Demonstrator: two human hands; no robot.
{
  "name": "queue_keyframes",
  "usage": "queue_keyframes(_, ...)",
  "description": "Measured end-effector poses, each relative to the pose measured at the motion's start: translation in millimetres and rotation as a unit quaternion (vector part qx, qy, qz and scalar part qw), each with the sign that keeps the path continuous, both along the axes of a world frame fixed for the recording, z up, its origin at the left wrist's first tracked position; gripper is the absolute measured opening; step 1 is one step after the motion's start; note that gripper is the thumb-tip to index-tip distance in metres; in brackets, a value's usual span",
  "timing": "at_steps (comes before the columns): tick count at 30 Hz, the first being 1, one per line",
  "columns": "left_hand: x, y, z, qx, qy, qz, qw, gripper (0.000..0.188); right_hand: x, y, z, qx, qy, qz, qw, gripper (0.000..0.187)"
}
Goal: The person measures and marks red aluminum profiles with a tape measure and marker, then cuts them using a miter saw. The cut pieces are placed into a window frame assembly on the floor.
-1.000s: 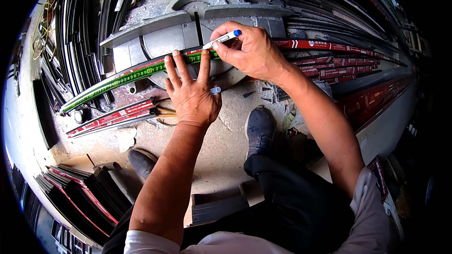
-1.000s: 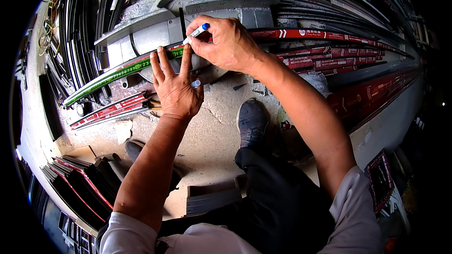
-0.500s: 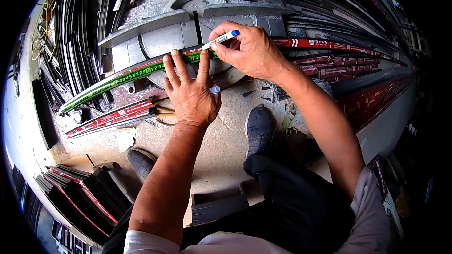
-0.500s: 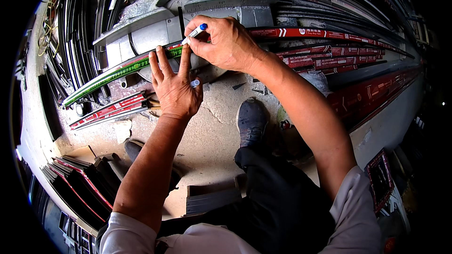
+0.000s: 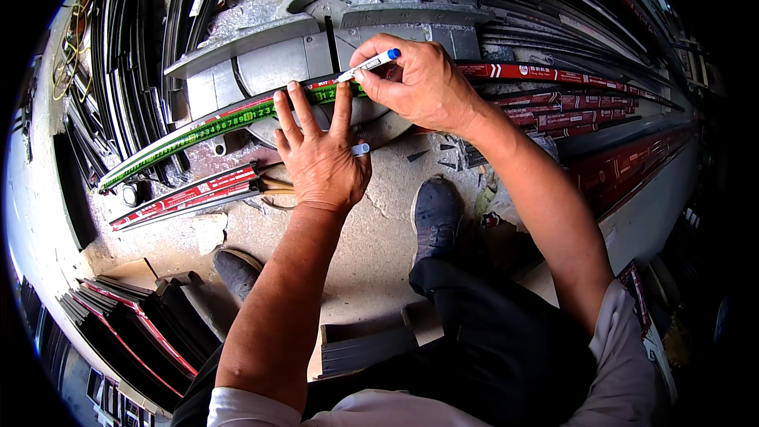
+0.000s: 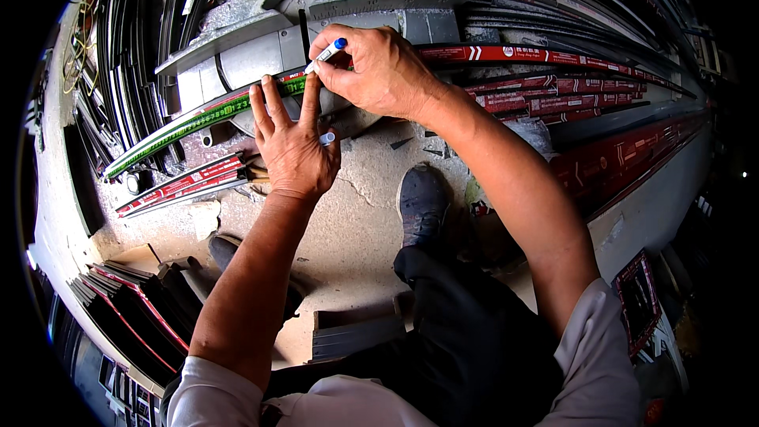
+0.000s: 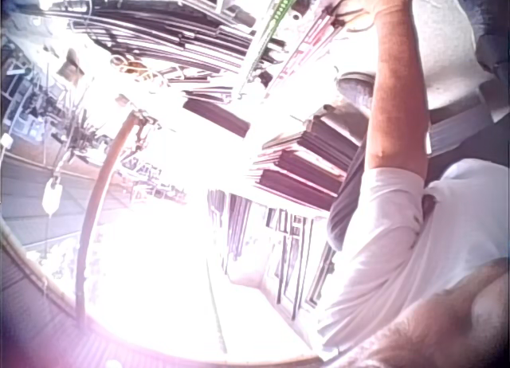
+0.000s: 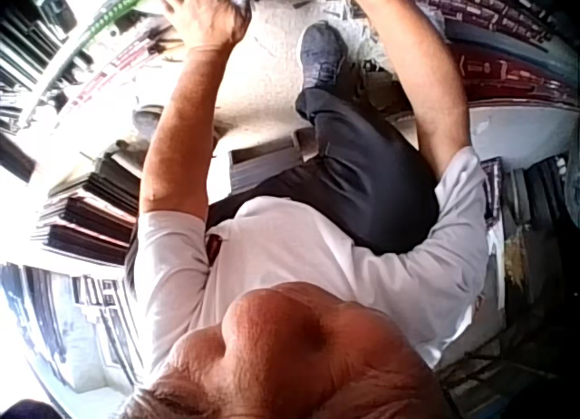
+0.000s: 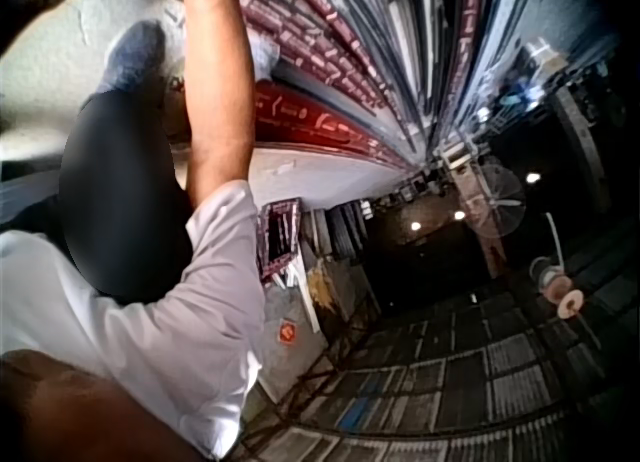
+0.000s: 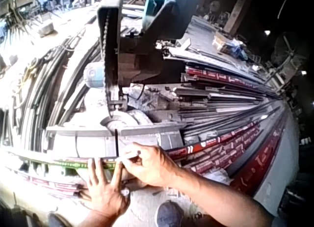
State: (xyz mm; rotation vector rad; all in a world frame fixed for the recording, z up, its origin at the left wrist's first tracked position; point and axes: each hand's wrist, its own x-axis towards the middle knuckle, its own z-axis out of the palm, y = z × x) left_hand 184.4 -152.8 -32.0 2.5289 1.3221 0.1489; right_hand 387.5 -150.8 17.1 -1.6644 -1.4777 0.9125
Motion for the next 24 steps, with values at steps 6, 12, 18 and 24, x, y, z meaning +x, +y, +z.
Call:
queue_keyframes(6, 0.7, 0.1, 0.3, -0.002, 0.0, -0.001, 1.0, 0.089, 0.7, 0.0, -3.5, 0.013, 0.001, 0.002, 1.0, 0.019)
queue_keyframes(12, 0.1, 0.1, 0.7, -0.004, 0.008, -0.002, 1.0, 0.089, 0.3, -0.4, -2.2, -0.005, 0.002, 0.004, 1.0, 0.017)
queue_keyframes(18, 0.2, -0.2, 0.4, -0.005, 0.002, 0.003, 1.0, 0.089, 0.0, -0.7, 0.4, -0.008, -0.001, 0.007, 1.0, 0.017)
queue_keyframes(24, 0.4, -0.1, 1.2, -0.004, -0.001, 0.001, 1.0, 0.089, 0.4, -0.6, -5.9, 0.006, 0.015, 0.003, 1.0, 0.017)
